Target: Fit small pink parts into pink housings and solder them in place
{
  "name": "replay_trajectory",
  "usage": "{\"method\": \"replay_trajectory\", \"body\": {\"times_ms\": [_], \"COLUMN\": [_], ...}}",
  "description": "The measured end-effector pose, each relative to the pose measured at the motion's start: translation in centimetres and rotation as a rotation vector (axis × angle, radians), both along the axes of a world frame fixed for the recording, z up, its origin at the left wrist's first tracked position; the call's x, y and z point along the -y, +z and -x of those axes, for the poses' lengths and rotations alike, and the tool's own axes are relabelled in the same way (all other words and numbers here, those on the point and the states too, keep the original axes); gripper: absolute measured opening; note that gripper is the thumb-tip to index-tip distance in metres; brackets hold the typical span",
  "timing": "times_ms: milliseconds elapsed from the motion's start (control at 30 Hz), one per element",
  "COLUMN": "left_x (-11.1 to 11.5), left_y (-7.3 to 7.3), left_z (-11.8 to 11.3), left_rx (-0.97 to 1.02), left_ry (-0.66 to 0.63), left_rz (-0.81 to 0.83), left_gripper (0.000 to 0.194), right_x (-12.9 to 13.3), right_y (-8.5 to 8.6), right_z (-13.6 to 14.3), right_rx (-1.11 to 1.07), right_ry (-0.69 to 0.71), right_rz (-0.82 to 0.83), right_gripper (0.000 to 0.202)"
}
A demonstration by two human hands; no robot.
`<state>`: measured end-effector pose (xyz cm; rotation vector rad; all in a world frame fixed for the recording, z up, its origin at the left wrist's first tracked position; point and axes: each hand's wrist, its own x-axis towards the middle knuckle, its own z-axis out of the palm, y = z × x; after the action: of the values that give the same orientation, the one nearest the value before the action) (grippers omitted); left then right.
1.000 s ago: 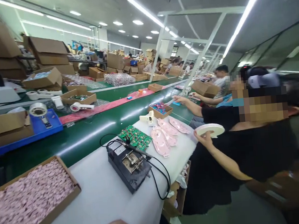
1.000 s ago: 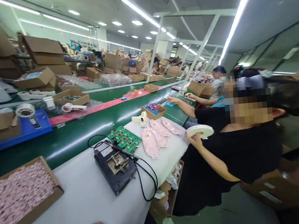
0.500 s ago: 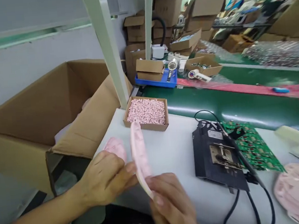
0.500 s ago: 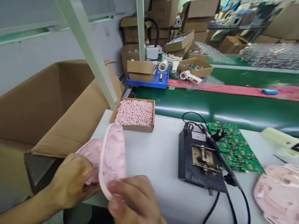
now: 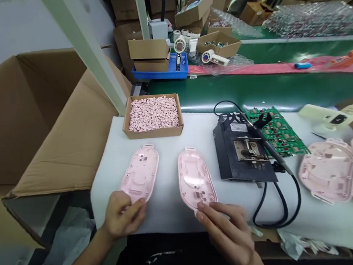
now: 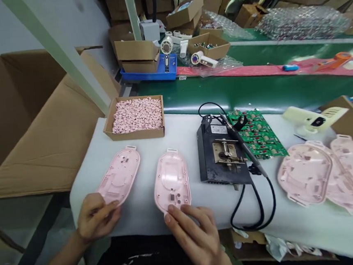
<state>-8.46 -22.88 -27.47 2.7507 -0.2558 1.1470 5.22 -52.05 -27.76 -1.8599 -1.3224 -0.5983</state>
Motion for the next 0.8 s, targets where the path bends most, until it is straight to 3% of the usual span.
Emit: {"method": "replay_trajectory", "body": {"times_ms": [100,167,267,333,433,500,633,733,800], "left_x": [-2.1,-2.3,-1.4,-0.9,-1.1,-1.7,-2.7,-2.6,-2.2], "left_y": [0.3,0.0,-1.1,-1.7,-2.0,-1.7,-0.8,-0.2,0.0], "left_z": [1.1,1.5,1.8,2.0,2.6,2.7,2.3,1.8,1.7], "left_rx": [-0.012,-0.066,-0.132,-0.114,-0.080,-0.123,-0.301,-0.334,-0.327], "left_ry": [0.102,0.095,0.035,0.033,0.069,0.091,0.054,0.042,0.041], "left_rz": [-0.007,-0.001,0.023,0.048,0.110,0.149,0.148,0.104,0.110], "left_gripper": [0.018,0.022,0.029,0.028,0.029,0.033,0.041,0.043,0.041], "right_x": [-1.8,-3.7,-6.6,-8.0,-8.4,-7.7,-6.9,-7.4,-7.8], "right_y": [-0.6,-0.4,1.3,3.1,4.9,4.8,2.4,1.0,0.9], "right_z": [0.1,0.5,1.8,2.0,0.2,-2.0,-4.7,-4.0,-2.8], "right_rx": [-0.009,-0.047,-0.224,-0.337,-0.278,-0.190,-0.150,-0.127,-0.110], "right_ry": [0.055,0.044,-0.023,0.042,0.141,0.056,-0.224,-0.436,-0.439], "right_rz": [0.054,0.053,0.086,0.174,0.312,0.427,0.565,0.516,0.475], "right_gripper": [0.026,0.029,0.040,0.050,0.054,0.042,0.031,0.030,0.034]}}
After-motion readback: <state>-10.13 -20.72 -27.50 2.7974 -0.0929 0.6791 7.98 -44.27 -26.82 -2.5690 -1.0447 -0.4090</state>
